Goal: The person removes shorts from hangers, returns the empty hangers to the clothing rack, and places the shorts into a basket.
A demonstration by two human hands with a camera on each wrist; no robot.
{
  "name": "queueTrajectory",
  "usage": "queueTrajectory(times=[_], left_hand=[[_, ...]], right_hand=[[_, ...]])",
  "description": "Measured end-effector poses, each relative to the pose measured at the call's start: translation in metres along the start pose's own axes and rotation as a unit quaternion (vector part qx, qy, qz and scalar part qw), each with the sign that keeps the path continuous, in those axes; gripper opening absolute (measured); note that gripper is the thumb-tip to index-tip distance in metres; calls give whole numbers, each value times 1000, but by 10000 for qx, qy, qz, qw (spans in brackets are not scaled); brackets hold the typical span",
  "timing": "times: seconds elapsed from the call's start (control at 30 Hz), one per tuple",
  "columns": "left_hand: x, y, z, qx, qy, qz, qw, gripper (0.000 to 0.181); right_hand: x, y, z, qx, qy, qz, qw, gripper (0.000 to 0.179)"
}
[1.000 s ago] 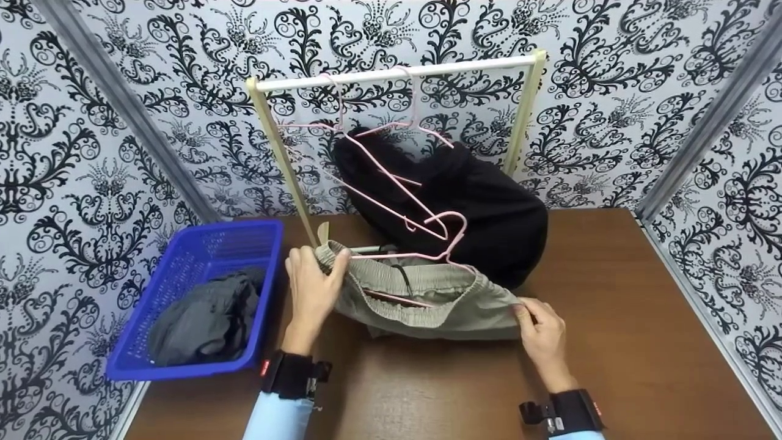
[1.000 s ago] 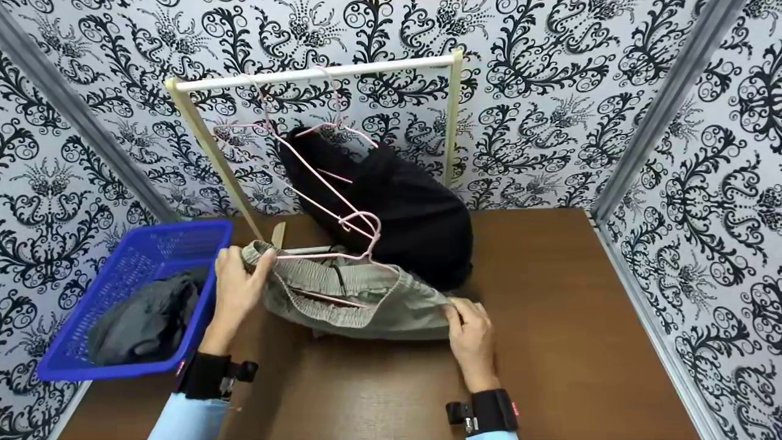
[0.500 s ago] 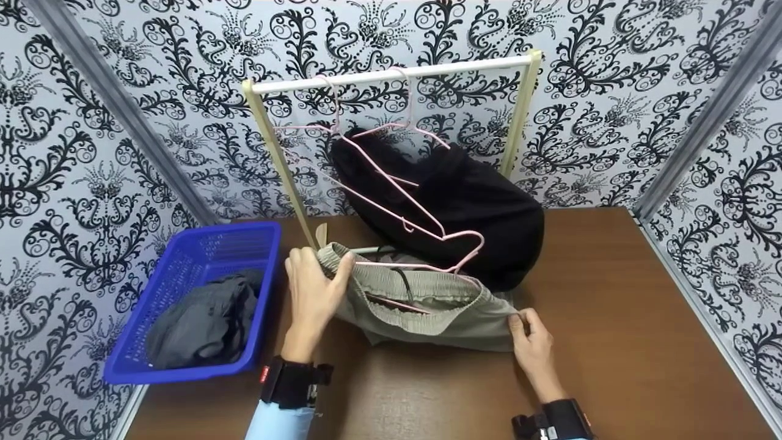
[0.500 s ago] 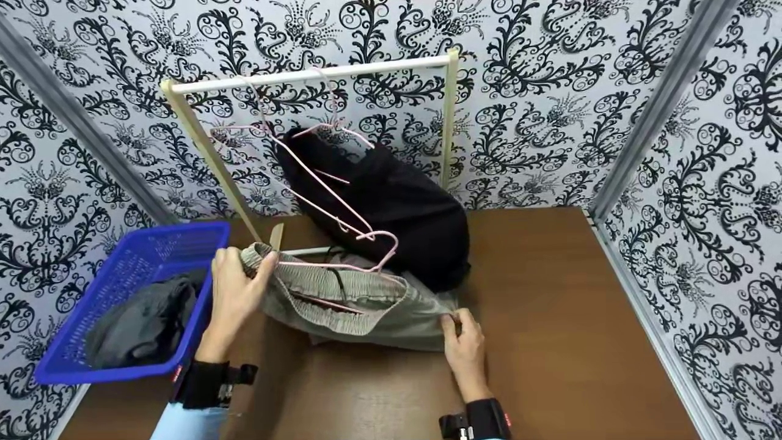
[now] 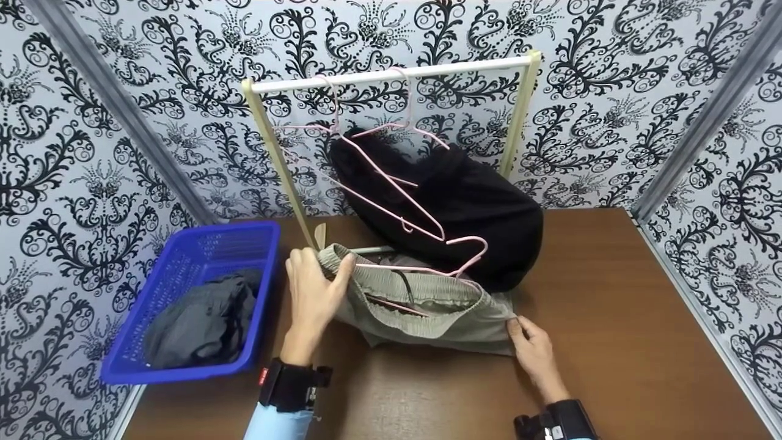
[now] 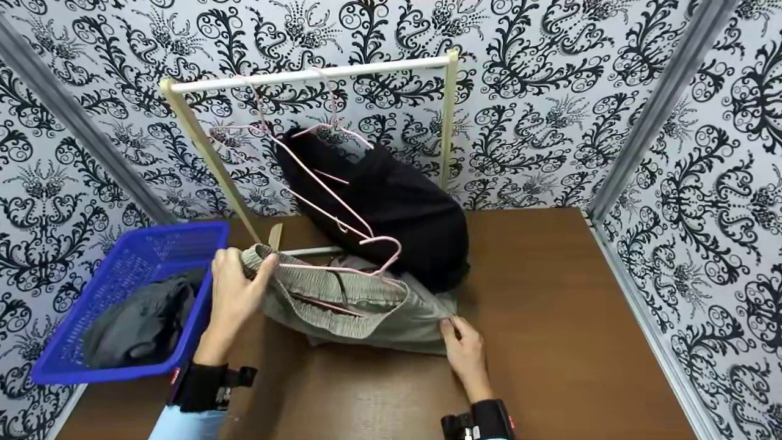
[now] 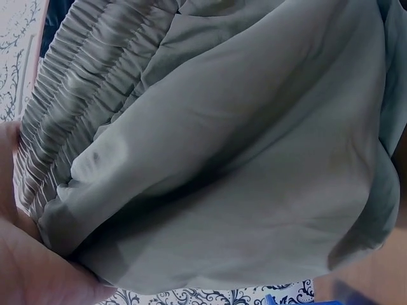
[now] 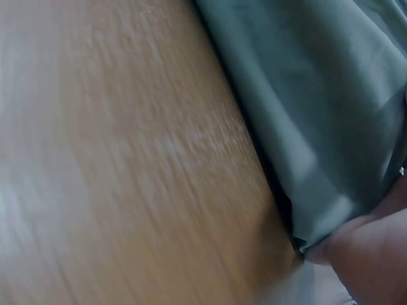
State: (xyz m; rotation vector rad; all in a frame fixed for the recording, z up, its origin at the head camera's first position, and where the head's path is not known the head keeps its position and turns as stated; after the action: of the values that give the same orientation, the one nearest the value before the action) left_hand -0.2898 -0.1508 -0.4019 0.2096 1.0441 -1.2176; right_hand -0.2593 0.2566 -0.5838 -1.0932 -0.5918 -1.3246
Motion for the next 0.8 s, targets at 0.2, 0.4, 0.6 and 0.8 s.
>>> queueTrajectory(times=[0.2,0.4,0.6,0.8], left_hand=[[1,0,-3,80,-66,-29,9999,48],[5,2,-4,77,-110,-51,9999,48],[8,1,-3,2,-59,-89,9999,42],[10,0,-2,35,-123,-123,9998,37]], right_hand=[[-3,-4,1,142,-8,16,9999,30],[-7,-3,2,229,16,-47,9997,31],[-7,-3,1,238,-97,-57,9997,29],[-4,-3,1,-58,-250,415,9988,40]])
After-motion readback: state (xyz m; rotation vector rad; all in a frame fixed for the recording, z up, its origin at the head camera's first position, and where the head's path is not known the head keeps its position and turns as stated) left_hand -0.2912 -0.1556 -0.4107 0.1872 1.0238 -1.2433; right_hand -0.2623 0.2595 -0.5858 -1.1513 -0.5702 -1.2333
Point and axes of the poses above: each hand's wrist, its own y-axis away from the middle knuckle, its own z-axis out of the back of the hand, x = y × z, the point moved 8 cm from there along -y, towards the middle knuckle, and after that the axes turned 13 degrees about z, right-handed, at the moved point
